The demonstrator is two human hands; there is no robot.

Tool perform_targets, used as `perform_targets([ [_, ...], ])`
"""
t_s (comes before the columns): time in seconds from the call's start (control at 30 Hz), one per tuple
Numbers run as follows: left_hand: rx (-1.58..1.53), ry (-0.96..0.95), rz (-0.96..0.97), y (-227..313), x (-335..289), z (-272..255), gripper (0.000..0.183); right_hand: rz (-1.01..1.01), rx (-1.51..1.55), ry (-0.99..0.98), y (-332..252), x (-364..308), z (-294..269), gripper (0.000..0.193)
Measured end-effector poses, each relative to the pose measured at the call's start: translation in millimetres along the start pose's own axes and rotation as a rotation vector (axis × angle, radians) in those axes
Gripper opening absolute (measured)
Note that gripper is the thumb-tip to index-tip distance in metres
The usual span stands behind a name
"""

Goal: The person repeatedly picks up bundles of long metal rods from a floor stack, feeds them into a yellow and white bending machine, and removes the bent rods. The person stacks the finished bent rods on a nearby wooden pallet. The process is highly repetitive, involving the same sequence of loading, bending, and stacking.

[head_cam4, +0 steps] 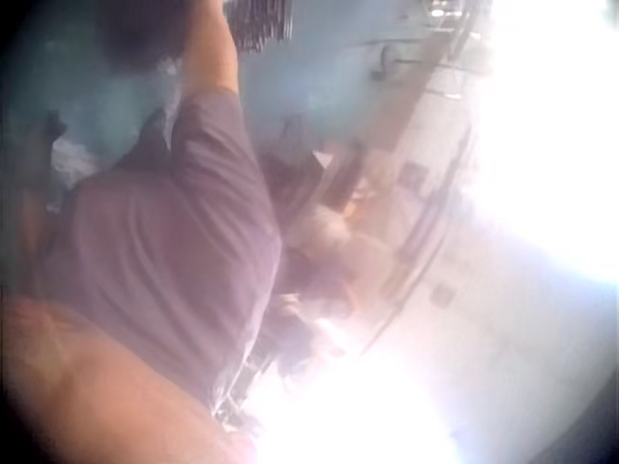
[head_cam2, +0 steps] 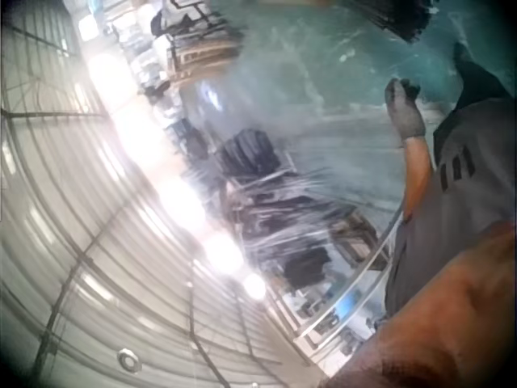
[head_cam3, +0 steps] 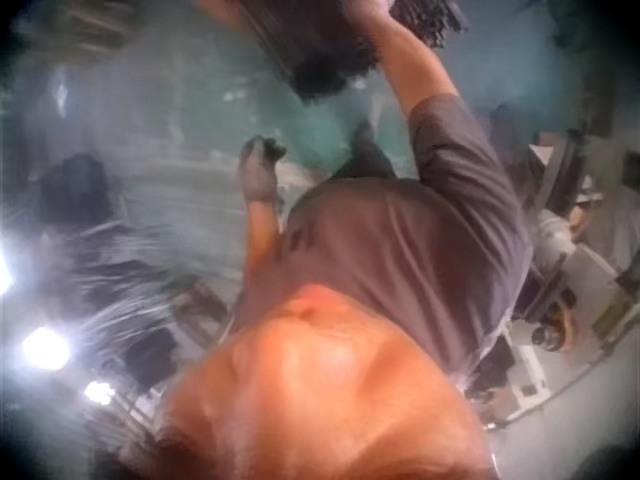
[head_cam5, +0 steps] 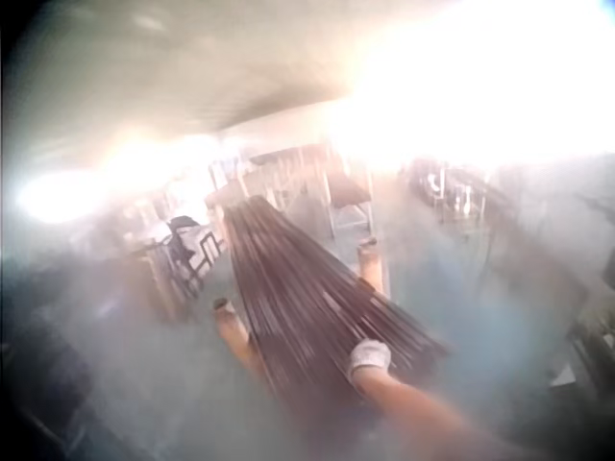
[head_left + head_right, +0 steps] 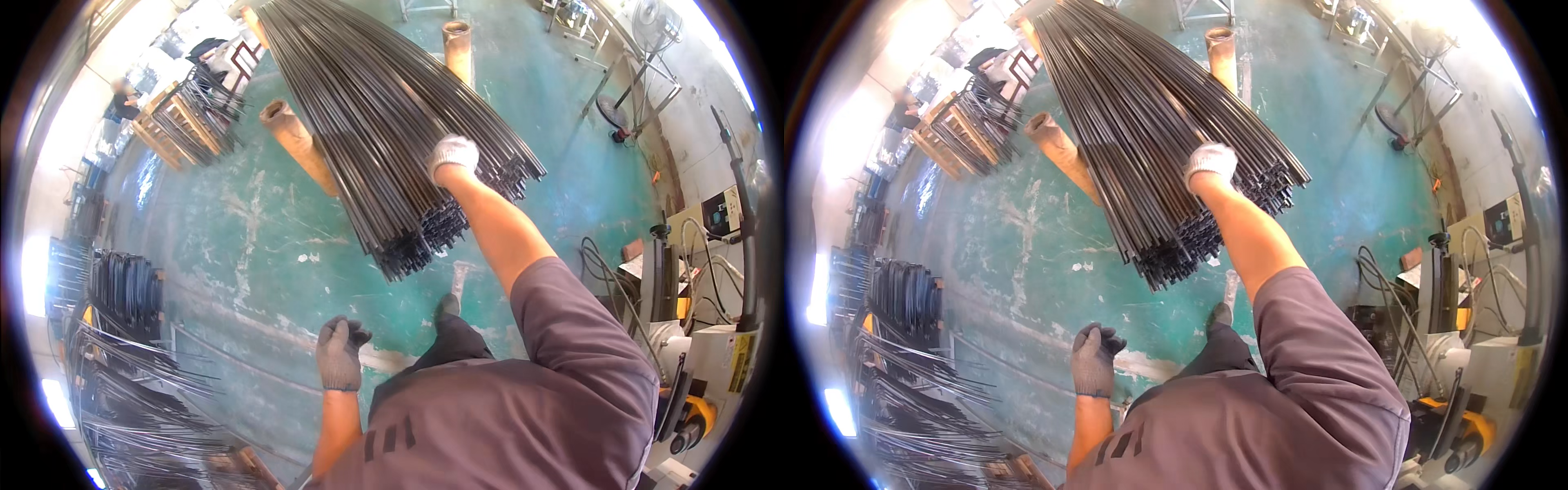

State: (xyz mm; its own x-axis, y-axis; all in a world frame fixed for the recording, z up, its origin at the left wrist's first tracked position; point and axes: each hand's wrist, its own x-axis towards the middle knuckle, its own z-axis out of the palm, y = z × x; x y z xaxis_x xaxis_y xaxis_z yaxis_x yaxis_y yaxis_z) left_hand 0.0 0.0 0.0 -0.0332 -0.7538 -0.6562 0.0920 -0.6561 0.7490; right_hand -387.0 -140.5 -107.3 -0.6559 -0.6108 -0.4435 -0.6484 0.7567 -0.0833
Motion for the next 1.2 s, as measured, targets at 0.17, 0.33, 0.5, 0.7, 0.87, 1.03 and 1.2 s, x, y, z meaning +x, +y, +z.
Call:
perform_targets([
  [0.17, -0.105, -0.127, 0.093, -0.1, 115.3, 130.1, 0.026, -0.138, 0.175, 0.097, 22.2, 102.7, -103.9, 0.043],
  [0.33, -0.108, -0.215, 0.113, 23.2, 136.5, 151.7, 0.025, -0.18, 0.215, 0.007, 32.6, 118.1, -119.1, 0.062],
  [0.5, -0.099, -0.299, 0.104, 38.1, 161.8, 160.8, 0.025, -0.217, 0.234, -0.062, 40.8, 118.6, -137.2, 0.073],
  [0.7, -0.045, -0.481, 0.114, 67.2, 208.2, 189.0, 0.023, -0.087, 0.779, -0.202, 43.3, 95.2, -143.0, 0.052],
  [0.87, 0.073, -0.682, 0.092, 90.7, 222.6, 237.3, 0.022, -0.202, 0.271, -0.085, 55.9, 46.5, -123.9, 0.049],
  [1.03, 0.058, -0.875, -0.093, 80.3, 266.9, 288.7, 0.028, 0.073, 0.498, -0.132, 125.2, -104.0, -71.7, 0.045],
  [1.2, -0.114, -0.938, -0.362, 94.0, 320.9, 320.8, 0.036, 0.425, 0.273, -0.248, 179.5, -310.6, -30.4, 0.035],
])
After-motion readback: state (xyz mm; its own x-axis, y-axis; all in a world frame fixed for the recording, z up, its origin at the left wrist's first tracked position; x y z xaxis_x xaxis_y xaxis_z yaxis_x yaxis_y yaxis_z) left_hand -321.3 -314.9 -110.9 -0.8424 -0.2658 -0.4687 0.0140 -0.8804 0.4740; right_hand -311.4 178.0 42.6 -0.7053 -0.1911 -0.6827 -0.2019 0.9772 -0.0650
